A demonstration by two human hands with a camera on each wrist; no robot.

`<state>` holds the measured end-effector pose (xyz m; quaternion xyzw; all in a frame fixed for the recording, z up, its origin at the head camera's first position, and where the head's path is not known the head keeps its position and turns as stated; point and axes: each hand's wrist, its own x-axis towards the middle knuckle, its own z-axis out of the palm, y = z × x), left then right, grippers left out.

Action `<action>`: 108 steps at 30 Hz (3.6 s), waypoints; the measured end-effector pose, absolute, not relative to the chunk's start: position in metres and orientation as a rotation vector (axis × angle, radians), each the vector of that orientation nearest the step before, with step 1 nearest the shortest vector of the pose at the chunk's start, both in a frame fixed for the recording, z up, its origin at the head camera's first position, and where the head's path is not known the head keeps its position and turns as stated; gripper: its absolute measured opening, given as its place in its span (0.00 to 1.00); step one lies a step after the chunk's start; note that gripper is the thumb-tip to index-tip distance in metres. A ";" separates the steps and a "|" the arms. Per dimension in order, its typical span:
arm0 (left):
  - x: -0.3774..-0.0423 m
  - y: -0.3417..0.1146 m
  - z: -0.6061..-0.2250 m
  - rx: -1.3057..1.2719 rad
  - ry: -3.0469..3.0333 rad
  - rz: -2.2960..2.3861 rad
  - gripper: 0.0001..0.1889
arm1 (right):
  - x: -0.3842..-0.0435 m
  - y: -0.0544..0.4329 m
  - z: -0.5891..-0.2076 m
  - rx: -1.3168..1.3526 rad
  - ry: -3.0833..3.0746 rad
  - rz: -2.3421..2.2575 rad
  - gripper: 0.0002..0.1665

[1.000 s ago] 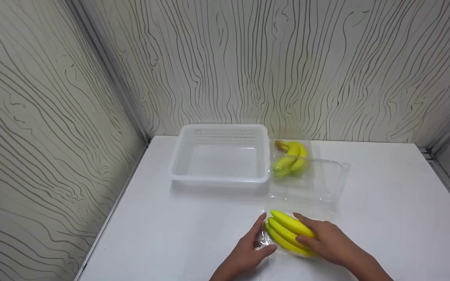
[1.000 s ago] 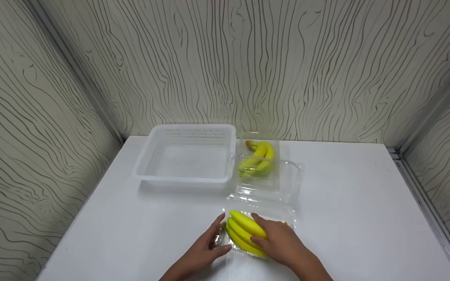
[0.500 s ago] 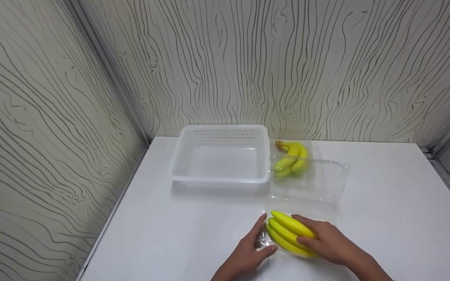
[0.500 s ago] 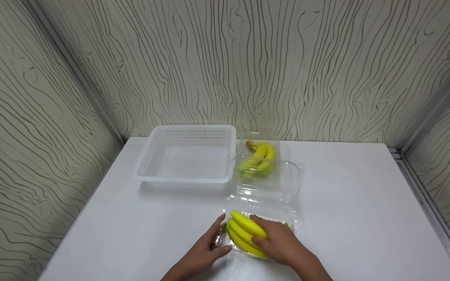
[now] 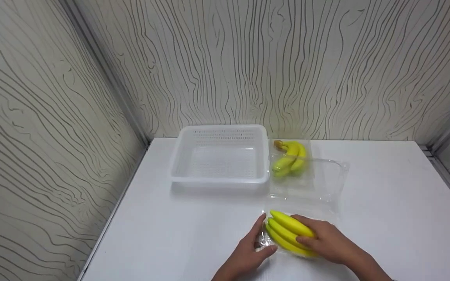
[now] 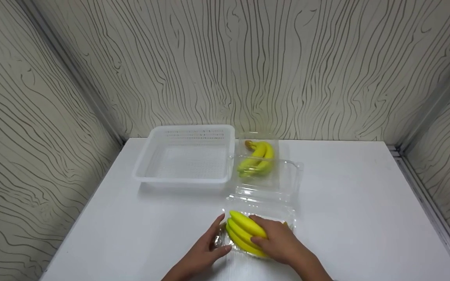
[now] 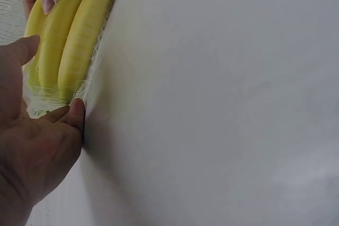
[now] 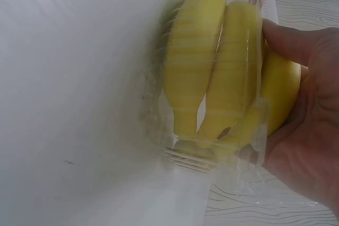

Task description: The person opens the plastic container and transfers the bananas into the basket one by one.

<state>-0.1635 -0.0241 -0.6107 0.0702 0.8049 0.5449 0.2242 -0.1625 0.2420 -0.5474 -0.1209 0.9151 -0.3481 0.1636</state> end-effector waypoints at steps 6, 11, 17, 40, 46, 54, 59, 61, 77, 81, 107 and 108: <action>-0.163 -0.024 -0.612 0.184 2.229 1.501 0.48 | -0.162 0.242 -0.548 -0.356 2.622 -0.987 0.38; -0.164 -0.021 -0.612 0.161 2.245 1.480 0.48 | -0.163 0.241 -0.549 -0.336 2.621 -0.986 0.38; -0.164 -0.019 -0.612 0.137 2.262 1.455 0.48 | -0.163 0.241 -0.549 -0.339 2.628 -0.985 0.39; -0.166 -0.017 -0.610 0.112 2.242 1.441 0.48 | -0.163 0.240 -0.549 -0.283 2.610 -0.995 0.39; -0.165 -0.017 -0.613 0.124 2.260 1.434 0.48 | -0.163 0.241 -0.549 -0.296 2.612 -0.995 0.38; -0.164 -0.021 -0.614 0.162 2.260 1.453 0.48 | -0.164 0.238 -0.549 -0.291 2.604 -1.006 0.38; -0.164 -0.023 -0.614 0.191 2.272 1.449 0.48 | -0.163 0.238 -0.549 -0.266 2.587 -1.012 0.38; -0.164 -0.022 -0.613 0.189 2.275 1.447 0.47 | -0.163 0.238 -0.549 -0.260 2.581 -1.013 0.38; -0.163 -0.021 -0.611 0.157 2.258 1.469 0.47 | -0.162 0.241 -0.554 -0.243 2.603 -1.023 0.38; -0.165 -0.021 -0.612 0.161 2.251 1.484 0.47 | -0.159 0.241 -0.558 -0.264 2.653 -1.047 0.35; -0.164 -0.021 -0.613 0.198 2.277 1.492 0.47 | -0.151 0.251 -0.537 -0.254 2.812 -1.096 0.34; -0.164 -0.021 -0.613 0.209 2.276 1.498 0.47 | -0.152 0.252 -0.534 -0.239 2.817 -1.109 0.34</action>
